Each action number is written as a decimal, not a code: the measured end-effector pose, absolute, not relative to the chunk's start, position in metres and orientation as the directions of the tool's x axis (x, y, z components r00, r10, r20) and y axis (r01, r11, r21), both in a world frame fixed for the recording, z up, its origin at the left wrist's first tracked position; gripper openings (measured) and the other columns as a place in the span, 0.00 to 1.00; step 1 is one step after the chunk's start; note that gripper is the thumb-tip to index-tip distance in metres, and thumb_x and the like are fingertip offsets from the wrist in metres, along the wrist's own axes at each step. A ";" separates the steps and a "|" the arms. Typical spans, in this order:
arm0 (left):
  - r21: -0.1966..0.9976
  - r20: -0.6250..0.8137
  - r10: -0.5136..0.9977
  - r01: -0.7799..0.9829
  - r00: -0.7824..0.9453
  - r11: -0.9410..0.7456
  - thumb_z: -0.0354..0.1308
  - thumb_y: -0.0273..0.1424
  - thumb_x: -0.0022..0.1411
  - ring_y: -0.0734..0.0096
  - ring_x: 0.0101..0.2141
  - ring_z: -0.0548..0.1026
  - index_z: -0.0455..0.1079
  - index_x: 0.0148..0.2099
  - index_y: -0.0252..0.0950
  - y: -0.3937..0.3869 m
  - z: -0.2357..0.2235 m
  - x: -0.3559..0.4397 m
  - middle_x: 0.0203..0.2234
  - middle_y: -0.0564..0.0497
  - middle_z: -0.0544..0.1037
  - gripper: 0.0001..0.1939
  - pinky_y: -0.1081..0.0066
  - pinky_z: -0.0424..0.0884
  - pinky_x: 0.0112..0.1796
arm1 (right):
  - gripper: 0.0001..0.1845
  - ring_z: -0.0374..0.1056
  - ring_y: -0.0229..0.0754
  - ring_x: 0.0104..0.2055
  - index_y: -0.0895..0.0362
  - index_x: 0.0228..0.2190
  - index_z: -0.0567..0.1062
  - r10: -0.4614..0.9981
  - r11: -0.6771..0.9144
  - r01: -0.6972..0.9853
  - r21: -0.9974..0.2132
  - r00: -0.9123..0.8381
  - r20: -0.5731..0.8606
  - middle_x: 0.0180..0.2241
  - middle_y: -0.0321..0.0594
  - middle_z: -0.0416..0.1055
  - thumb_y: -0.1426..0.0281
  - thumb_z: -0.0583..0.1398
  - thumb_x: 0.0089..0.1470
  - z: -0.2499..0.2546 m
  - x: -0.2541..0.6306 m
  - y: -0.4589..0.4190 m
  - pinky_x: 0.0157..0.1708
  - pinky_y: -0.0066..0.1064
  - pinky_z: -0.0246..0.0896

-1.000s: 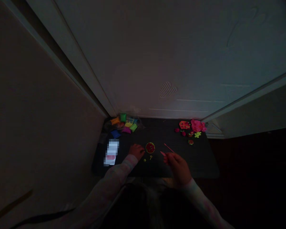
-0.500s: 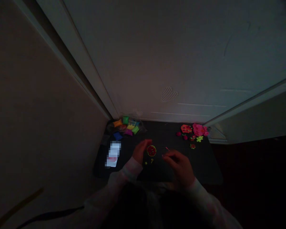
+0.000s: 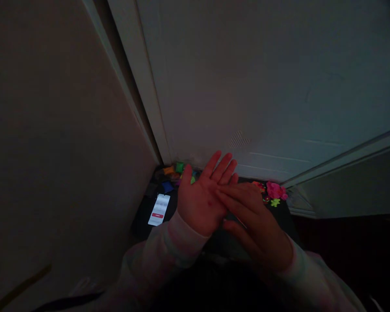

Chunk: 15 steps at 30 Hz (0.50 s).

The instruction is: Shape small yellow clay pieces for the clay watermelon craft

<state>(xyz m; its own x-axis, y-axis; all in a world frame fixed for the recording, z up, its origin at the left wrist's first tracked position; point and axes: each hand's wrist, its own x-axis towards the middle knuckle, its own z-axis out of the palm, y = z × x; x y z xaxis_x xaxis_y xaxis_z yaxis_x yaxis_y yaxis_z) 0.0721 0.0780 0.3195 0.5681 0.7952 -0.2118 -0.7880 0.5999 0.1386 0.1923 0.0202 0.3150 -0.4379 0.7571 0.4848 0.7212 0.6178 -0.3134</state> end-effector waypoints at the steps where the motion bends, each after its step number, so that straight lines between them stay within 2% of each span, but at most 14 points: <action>1: 0.139 -0.198 0.801 -0.793 0.565 0.594 0.29 0.48 0.61 0.66 0.54 0.63 0.62 0.51 0.35 0.078 0.319 0.071 0.52 0.47 0.67 0.31 0.66 0.57 0.52 | 0.22 0.58 0.47 0.50 0.60 0.51 0.61 0.754 0.628 0.703 -0.333 -0.445 0.483 0.47 0.48 0.65 0.64 0.49 0.56 0.314 0.194 0.019 0.48 0.43 0.51; 4: 0.160 -0.150 0.807 -0.792 0.571 0.590 0.31 0.48 0.60 0.66 0.54 0.61 0.63 0.50 0.36 0.076 0.318 0.069 0.51 0.48 0.67 0.30 0.66 0.57 0.52 | 0.23 0.56 0.49 0.52 0.56 0.53 0.58 0.749 0.636 0.695 -0.334 -0.454 0.483 0.50 0.48 0.61 0.64 0.47 0.57 0.313 0.196 0.017 0.48 0.46 0.51; 9: 0.224 -0.141 0.804 -0.772 0.578 0.595 0.31 0.50 0.59 0.64 0.57 0.57 0.60 0.53 0.39 0.075 0.319 0.067 0.52 0.49 0.67 0.30 0.64 0.55 0.53 | 0.19 0.55 0.53 0.52 0.52 0.46 0.68 0.729 0.624 0.758 -0.188 -0.479 0.489 0.51 0.46 0.59 0.60 0.50 0.54 0.313 0.190 0.014 0.48 0.52 0.47; 15: 0.223 -0.193 0.795 -0.763 0.575 0.606 0.31 0.51 0.59 0.65 0.57 0.56 0.58 0.54 0.39 0.078 0.319 0.065 0.52 0.48 0.66 0.31 0.66 0.55 0.53 | 0.19 0.54 0.55 0.52 0.52 0.43 0.71 0.713 0.638 0.746 -0.191 -0.478 0.513 0.52 0.46 0.57 0.59 0.50 0.54 0.312 0.188 0.014 0.47 0.51 0.47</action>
<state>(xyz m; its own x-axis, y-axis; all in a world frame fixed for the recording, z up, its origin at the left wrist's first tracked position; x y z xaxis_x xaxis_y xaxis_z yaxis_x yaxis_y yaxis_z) 0.0648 0.0781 0.3193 0.5750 0.7950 -0.1931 -0.7633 0.6063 0.2231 0.1880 0.0135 0.3119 -0.4782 0.7130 0.5128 0.7463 0.6377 -0.1906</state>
